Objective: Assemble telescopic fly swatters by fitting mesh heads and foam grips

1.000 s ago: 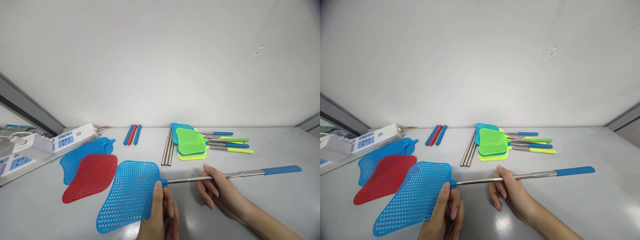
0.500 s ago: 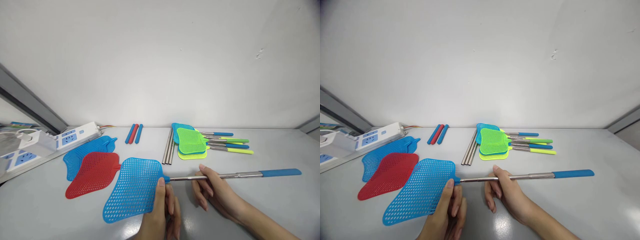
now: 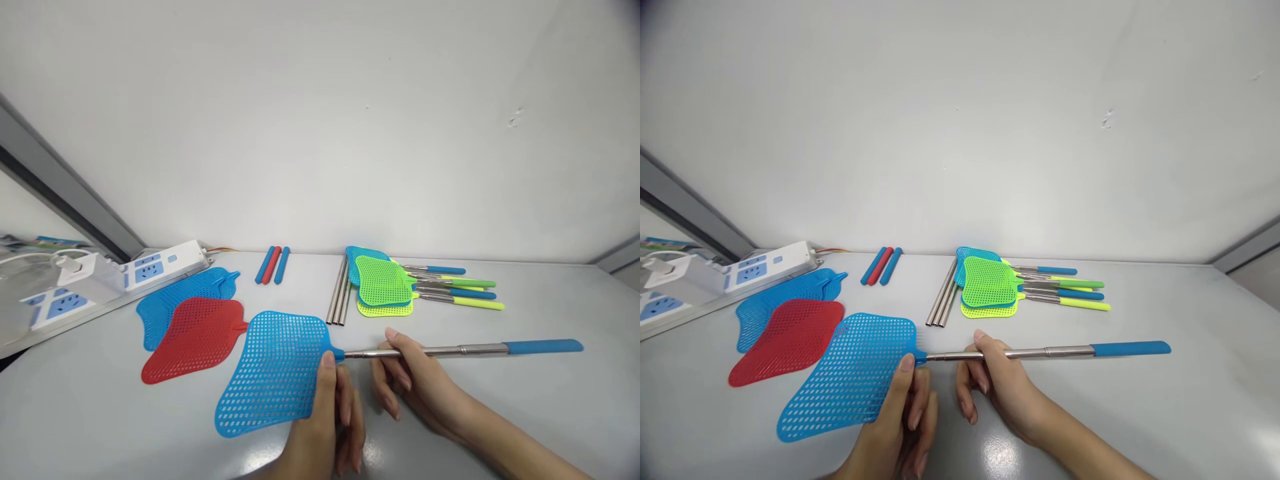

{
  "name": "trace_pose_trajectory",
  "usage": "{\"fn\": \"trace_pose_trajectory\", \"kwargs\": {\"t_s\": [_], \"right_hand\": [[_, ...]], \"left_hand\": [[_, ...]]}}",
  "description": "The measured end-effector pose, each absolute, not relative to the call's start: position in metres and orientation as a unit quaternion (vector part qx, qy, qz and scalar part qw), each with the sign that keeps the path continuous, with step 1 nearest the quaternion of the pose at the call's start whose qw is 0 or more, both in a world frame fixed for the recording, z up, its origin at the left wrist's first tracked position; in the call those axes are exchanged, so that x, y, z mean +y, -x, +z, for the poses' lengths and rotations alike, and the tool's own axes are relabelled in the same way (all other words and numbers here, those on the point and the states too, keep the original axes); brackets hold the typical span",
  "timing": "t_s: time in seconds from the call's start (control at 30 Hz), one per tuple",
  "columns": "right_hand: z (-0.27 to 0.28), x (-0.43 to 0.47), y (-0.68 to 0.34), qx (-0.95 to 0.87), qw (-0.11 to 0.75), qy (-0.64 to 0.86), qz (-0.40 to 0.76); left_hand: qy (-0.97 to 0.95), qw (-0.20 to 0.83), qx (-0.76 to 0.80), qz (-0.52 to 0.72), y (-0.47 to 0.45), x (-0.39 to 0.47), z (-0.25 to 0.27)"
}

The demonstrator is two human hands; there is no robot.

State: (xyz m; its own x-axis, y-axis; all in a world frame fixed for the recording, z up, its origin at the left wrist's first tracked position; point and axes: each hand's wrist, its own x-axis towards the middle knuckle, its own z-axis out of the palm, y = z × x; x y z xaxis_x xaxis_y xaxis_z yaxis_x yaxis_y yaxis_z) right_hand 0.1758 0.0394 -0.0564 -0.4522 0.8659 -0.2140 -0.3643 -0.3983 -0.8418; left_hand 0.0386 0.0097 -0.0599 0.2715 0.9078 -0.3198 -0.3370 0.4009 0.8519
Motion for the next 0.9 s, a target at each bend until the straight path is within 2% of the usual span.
{"fn": "trace_pose_trajectory", "kwargs": {"t_s": [0.9], "right_hand": [[-0.0525, 0.0379, -0.167, -0.375, 0.377, 0.366, 0.764]], "left_hand": [[-0.319, 0.714, 0.389, 0.487, -0.0413, 0.0134, -0.0567]]}}
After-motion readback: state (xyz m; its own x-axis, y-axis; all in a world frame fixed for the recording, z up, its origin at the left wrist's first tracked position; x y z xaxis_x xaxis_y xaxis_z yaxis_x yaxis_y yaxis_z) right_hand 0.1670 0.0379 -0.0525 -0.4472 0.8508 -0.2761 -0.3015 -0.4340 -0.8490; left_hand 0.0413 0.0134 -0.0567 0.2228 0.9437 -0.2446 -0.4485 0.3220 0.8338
